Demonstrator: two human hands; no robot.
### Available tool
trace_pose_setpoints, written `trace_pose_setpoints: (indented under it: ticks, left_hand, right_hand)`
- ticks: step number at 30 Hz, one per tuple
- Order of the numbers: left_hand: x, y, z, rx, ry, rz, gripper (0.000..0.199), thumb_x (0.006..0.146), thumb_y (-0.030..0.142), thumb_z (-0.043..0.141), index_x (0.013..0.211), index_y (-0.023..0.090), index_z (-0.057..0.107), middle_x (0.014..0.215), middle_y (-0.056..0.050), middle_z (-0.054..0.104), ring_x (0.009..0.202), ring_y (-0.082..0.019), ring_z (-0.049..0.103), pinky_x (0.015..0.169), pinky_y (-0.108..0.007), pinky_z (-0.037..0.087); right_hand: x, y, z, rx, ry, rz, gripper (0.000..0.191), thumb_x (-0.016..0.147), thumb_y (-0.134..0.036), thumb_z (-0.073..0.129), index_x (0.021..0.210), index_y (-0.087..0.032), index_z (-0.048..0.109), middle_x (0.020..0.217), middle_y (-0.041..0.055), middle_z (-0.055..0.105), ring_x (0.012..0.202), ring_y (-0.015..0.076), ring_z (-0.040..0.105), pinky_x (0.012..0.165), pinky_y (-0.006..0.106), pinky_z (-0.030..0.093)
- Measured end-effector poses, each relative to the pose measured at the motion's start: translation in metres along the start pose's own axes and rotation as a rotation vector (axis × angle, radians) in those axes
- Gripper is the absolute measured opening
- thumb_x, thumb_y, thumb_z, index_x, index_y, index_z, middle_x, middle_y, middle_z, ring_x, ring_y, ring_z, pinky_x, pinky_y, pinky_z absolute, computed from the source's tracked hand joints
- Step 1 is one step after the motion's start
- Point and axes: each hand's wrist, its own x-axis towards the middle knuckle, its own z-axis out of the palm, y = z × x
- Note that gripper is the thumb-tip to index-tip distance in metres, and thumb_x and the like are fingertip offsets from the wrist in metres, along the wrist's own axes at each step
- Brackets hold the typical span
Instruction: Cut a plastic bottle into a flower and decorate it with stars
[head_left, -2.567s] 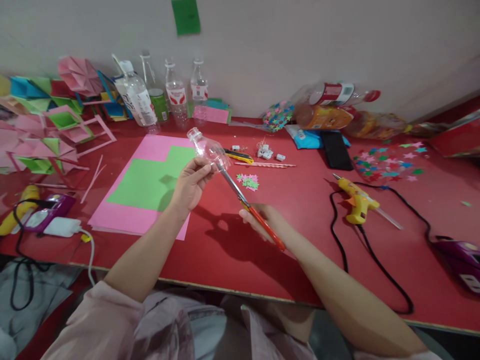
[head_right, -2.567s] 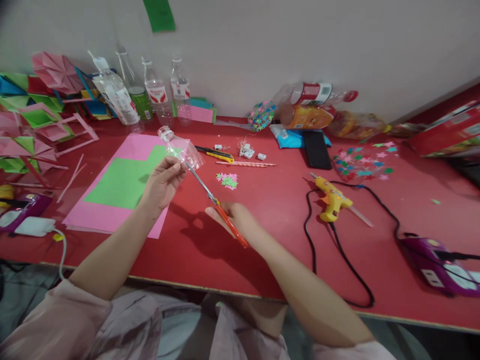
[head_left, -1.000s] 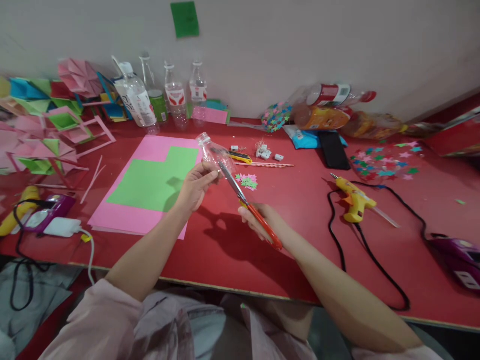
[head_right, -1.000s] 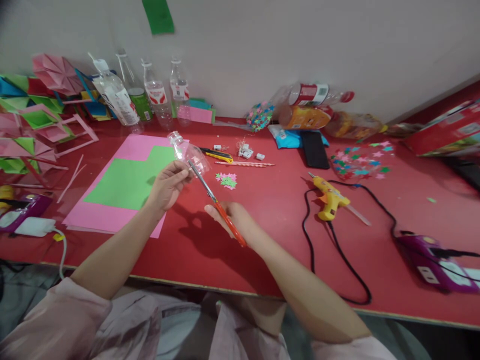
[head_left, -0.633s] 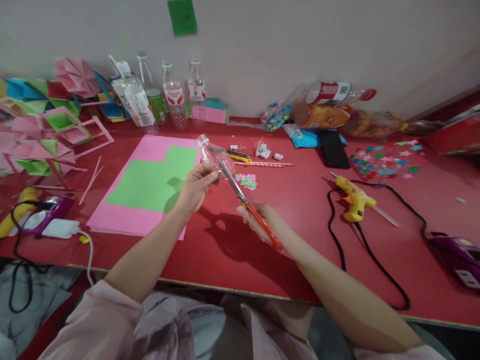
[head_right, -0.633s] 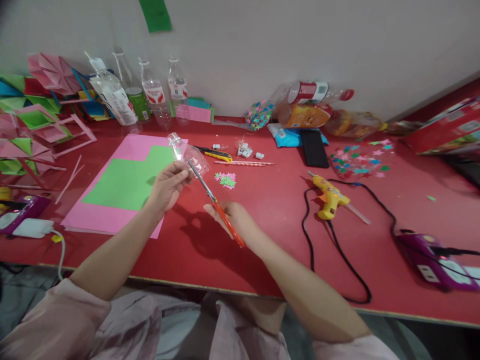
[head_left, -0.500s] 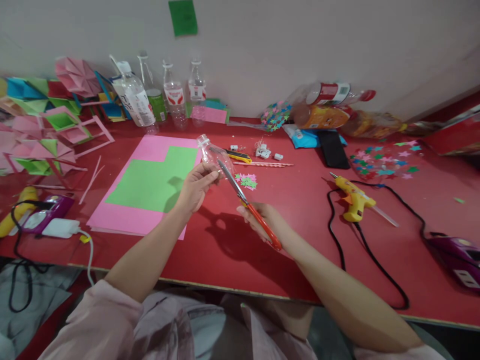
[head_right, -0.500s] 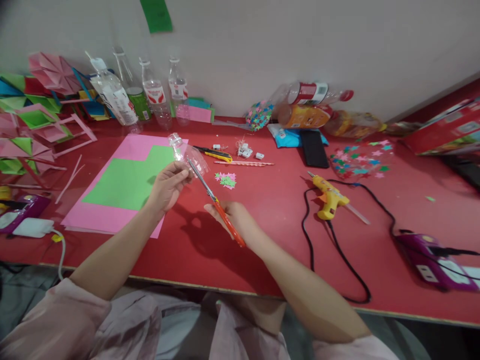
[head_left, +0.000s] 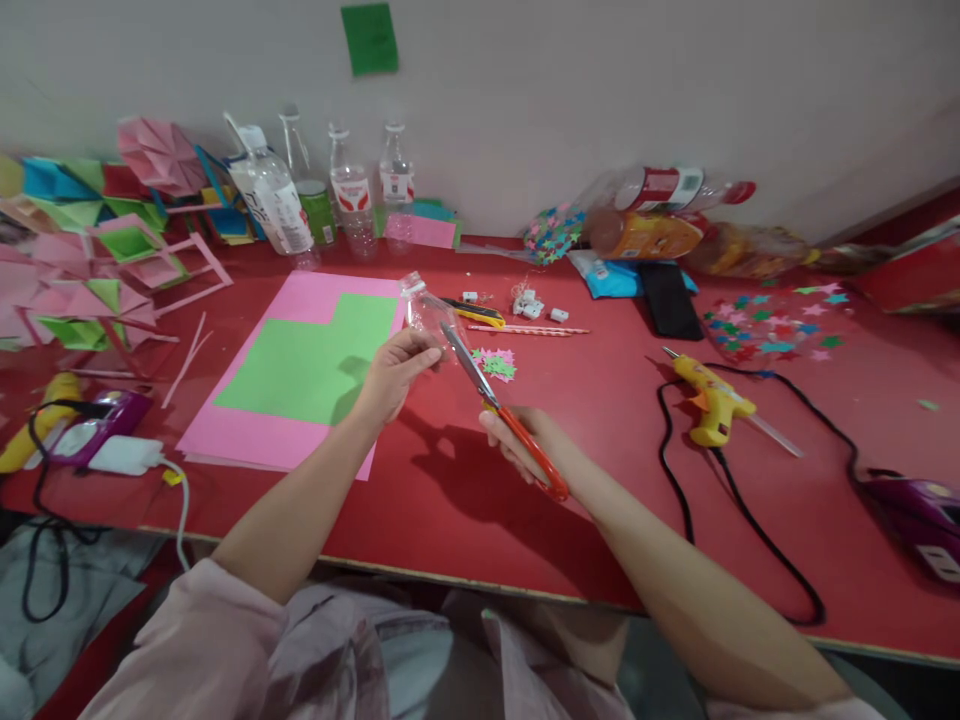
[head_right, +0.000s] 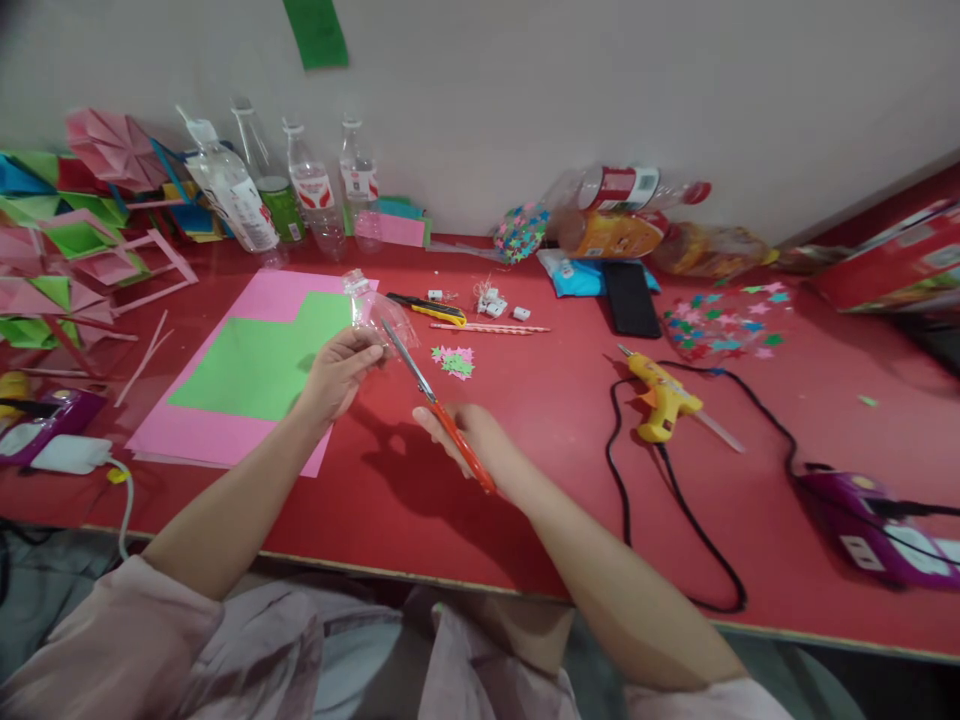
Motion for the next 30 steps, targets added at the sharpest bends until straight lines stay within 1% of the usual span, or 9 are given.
trace_pose_setpoints:
  ticks: [4,8,10,14,16,19,23,26,30]
  left_hand:
    - [-0.001,0.001,0.001,-0.068,0.032,-0.029,0.023,0.060,0.031,0.079,0.070,0.017,0.063,0.064,0.001,0.066,0.063,-0.009,0.061,0.061,-0.022,0.046]
    - [-0.002,0.003,0.002,-0.089,0.043,-0.049,0.027,0.065,0.041,0.076,0.068,0.017,0.064,0.064,0.000,0.067,0.062,-0.010,0.062,0.059,-0.022,0.046]
    - [-0.002,0.003,0.002,-0.077,0.043,-0.038,0.028,0.066,0.042,0.076,0.068,0.016,0.064,0.064,0.000,0.067,0.061,-0.009,0.061,0.059,-0.022,0.046]
    - [-0.002,0.003,0.002,-0.065,0.042,-0.032,0.027,0.067,0.041,0.075,0.068,0.016,0.063,0.064,-0.001,0.067,0.061,-0.009,0.061,0.059,-0.022,0.046]
    - [-0.001,0.003,0.003,-0.051,0.053,-0.043,0.026,0.069,0.040,0.073,0.068,0.017,0.062,0.063,0.000,0.066,0.060,-0.009,0.061,0.058,-0.022,0.046]
    - [-0.001,0.005,0.003,-0.045,0.063,-0.047,0.026,0.070,0.040,0.073,0.067,0.017,0.061,0.063,0.000,0.066,0.060,-0.009,0.061,0.058,-0.022,0.046]
    - [0.000,0.005,0.002,-0.074,0.042,-0.031,0.028,0.067,0.042,0.075,0.067,0.017,0.062,0.063,0.001,0.065,0.059,-0.009,0.060,0.058,-0.022,0.046]
    - [0.000,0.003,0.001,-0.072,0.031,-0.024,0.030,0.064,0.045,0.077,0.067,0.017,0.063,0.063,0.001,0.065,0.059,-0.008,0.059,0.059,-0.022,0.046]
    - [-0.003,-0.003,0.001,-0.007,-0.014,-0.038,0.029,0.067,0.045,0.074,0.068,0.018,0.064,0.064,0.001,0.066,0.060,-0.009,0.059,0.061,-0.023,0.047]
  right_hand:
    - [0.000,0.001,-0.002,-0.069,0.011,-0.013,0.052,0.074,-0.071,0.048,0.062,-0.021,0.042,0.036,-0.0093,0.035,0.029,0.0071,0.035,0.036,0.022,0.029]
    - [0.000,0.006,-0.002,-0.070,0.009,-0.059,0.052,0.074,-0.072,0.049,0.063,-0.021,0.044,0.036,-0.0094,0.034,0.030,0.0073,0.035,0.036,0.022,0.029]
    - [0.000,0.007,-0.002,-0.039,-0.001,-0.060,0.051,0.074,-0.071,0.049,0.063,-0.021,0.043,0.037,-0.0095,0.035,0.030,0.0070,0.035,0.036,0.022,0.029]
    - [-0.001,0.003,-0.001,0.022,-0.014,0.011,0.051,0.074,-0.071,0.049,0.062,-0.022,0.040,0.035,-0.0102,0.033,0.028,0.0060,0.032,0.034,0.021,0.027]
    - [-0.001,-0.001,-0.001,0.015,-0.007,0.022,0.053,0.072,-0.072,0.049,0.060,-0.022,0.039,0.034,-0.0104,0.031,0.027,0.0056,0.030,0.033,0.021,0.026]
    - [-0.002,-0.005,0.001,-0.038,0.016,0.023,0.054,0.070,-0.074,0.051,0.058,-0.022,0.039,0.035,-0.0098,0.031,0.027,0.0056,0.031,0.033,0.021,0.027]
    - [-0.001,-0.004,0.003,-0.061,0.049,0.035,0.053,0.071,-0.072,0.051,0.057,-0.022,0.038,0.036,-0.0099,0.032,0.026,0.0056,0.031,0.031,0.021,0.027]
    - [-0.001,0.000,0.003,0.001,0.014,-0.011,0.051,0.074,-0.071,0.049,0.061,-0.022,0.040,0.035,-0.0106,0.031,0.026,0.0059,0.031,0.032,0.021,0.029]
    - [-0.001,0.002,0.002,0.025,-0.007,-0.008,0.051,0.077,-0.071,0.044,0.065,-0.021,0.044,0.035,-0.0103,0.034,0.027,0.0061,0.034,0.033,0.020,0.031]
